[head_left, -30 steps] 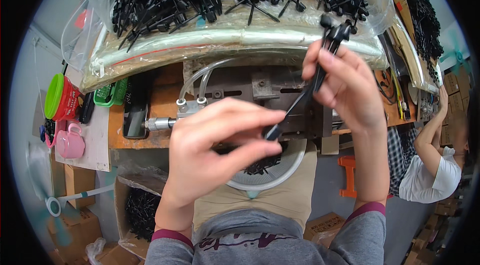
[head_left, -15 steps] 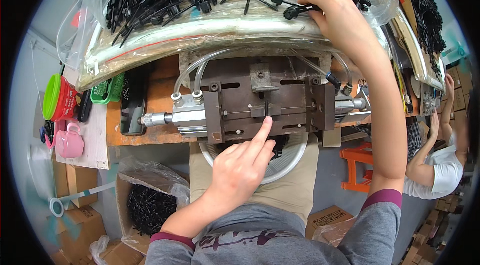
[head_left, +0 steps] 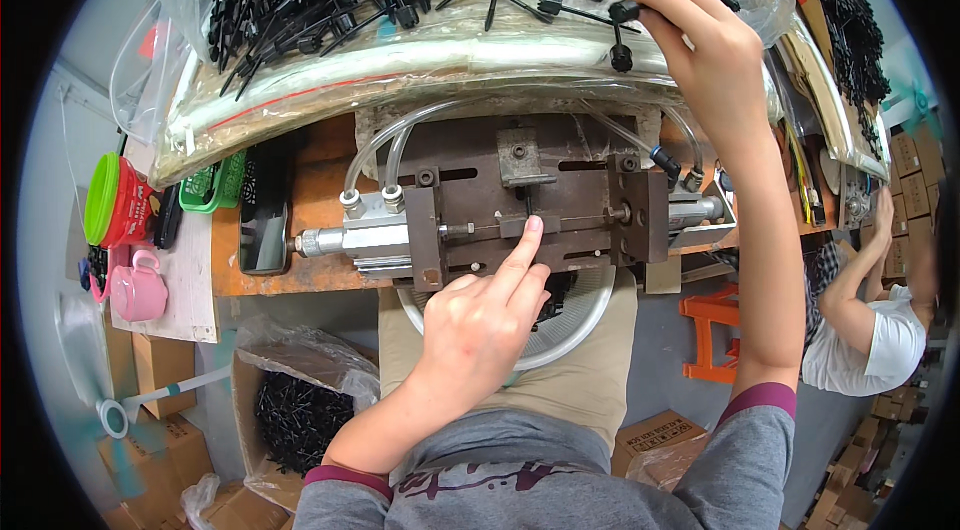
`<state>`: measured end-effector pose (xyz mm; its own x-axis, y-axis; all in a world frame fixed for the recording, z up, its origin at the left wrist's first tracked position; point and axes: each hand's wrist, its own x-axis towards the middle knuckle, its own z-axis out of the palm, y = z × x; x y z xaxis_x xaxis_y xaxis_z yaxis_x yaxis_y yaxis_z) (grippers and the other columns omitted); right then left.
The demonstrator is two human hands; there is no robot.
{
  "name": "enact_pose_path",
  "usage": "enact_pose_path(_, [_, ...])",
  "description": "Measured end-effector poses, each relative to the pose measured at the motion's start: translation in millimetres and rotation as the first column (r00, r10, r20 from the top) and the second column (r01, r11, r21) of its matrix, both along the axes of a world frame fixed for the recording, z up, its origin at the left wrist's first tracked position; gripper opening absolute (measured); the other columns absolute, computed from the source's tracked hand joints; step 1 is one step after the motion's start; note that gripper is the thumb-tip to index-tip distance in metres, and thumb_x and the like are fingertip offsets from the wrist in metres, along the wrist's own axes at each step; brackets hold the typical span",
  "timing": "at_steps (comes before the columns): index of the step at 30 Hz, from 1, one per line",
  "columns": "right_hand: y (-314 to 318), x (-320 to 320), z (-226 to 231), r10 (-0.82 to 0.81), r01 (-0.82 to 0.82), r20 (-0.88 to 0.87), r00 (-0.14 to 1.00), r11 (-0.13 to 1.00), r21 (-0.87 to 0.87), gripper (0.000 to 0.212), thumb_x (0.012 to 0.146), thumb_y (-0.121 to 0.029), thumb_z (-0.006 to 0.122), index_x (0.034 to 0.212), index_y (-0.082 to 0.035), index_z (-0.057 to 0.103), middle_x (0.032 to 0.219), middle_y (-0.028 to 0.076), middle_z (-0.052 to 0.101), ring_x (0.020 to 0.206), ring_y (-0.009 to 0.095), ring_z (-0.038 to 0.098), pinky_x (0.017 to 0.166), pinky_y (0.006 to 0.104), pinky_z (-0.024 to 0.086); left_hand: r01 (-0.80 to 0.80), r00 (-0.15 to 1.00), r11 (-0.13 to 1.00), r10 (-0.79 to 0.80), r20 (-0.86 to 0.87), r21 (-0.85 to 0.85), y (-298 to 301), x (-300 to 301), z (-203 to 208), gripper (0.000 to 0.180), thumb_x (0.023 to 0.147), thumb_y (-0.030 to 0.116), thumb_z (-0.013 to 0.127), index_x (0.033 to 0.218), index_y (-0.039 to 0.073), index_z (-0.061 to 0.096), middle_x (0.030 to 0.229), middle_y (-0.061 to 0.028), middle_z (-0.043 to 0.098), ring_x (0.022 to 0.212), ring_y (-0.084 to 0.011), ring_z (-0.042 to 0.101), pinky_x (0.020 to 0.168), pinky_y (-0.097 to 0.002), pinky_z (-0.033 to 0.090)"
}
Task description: Assembling small black plastic connector components using a pneumatic machine.
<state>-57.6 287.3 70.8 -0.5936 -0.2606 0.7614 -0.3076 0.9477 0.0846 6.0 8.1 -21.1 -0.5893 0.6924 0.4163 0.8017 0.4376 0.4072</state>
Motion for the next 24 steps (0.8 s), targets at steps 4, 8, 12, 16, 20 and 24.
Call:
enact_pose_path(4, [-40,48,-16,0.165,-0.159,-0.116,0.979,0.986,0.056,0.027,0.082,-0.004,0.069,0.109,0.002,0.074,0.1,0.016,0.073,0.087,0.031,0.073,0.074,0.0377,0.06,-0.014,0.855,0.91,-0.204,0.476,0.415,-3,1,19,0.051,0.078,0.014,0.089,0.124,0.002,0.07,0.133,-0.0171,0.068,0.079,-0.0145,0.074,0.068,-0.0277,0.059])
enact_pose_path(8, [-90,95,-43,0.243,-0.246,0.041,0.969,0.963,0.106,0.032,0.082,-0.006,0.068,0.108,0.013,0.073,0.108,0.025,0.072,0.089,0.03,0.075,0.07,0.0346,0.062,-0.141,0.722,0.745,-0.372,0.583,0.651,-10,-1,31,0.05,0.077,-0.005,0.085,0.125,-0.003,0.07,0.118,-0.0174,0.071,0.1,-0.0225,0.074,0.084,-0.033,0.066])
enact_pose_path(12, [-95,108,-54,0.218,-0.22,0.032,0.975,0.972,0.081,0.033,0.079,-0.004,0.068,0.107,0.012,0.073,0.109,0.025,0.072,0.085,0.027,0.073,0.073,0.0335,0.064,-0.07,0.825,0.818,-0.274,0.494,0.57,-17,3,34,0.04,0.074,-0.007,0.086,0.112,-0.003,0.075,0.108,-0.0155,0.072,0.092,-0.0186,0.073,0.077,-0.0301,0.065])
enact_pose_path(16, [-87,113,-57,0.204,-0.203,0.006,0.979,0.976,-0.082,0.036,0.081,-0.005,0.069,0.113,0.01,0.072,0.116,0.025,0.071,0.092,0.03,0.075,0.077,0.0343,0.064,-0.001,0.958,0.9,-0.124,0.258,0.436,-21,10,30,0.038,0.071,-0.003,0.089,0.107,-0.001,0.077,0.104,-0.0123,0.07,0.083,-0.0188,0.07,0.071,-0.0282,0.063])
enact_pose_path(20, [-91,124,-64,0.167,-0.17,-0.036,0.985,0.931,-0.323,0.04,0.081,0.0,0.076,0.12,0.008,0.07,0.123,0.023,0.07,0.099,0.032,0.075,0.081,0.0348,0.063,-0.029,0.976,0.942,-0.046,0.211,0.336,-16,13,10,0.03,0.073,0.002,0.087,0.1,-0.001,0.074,0.123,-0.0166,0.07,0.089,-0.0241,0.074,0.07,-0.0323,0.06])
enact_pose_path(24, [-103,150,-70,0.151,-0.093,0.055,0.987,0.815,-0.572,0.051,0.084,0.003,0.075,0.134,0.009,0.063,0.135,0.027,0.063,0.118,0.037,0.068,0.097,0.0393,0.057,0.016,0.999,0.985,-0.024,0.042,0.17,-9,11,-10,0.024,0.078,0.006,0.083,0.098,-0.001,0.071,0.133,-0.0164,0.068,0.087,-0.0278,0.075,0.073,-0.035,0.06])
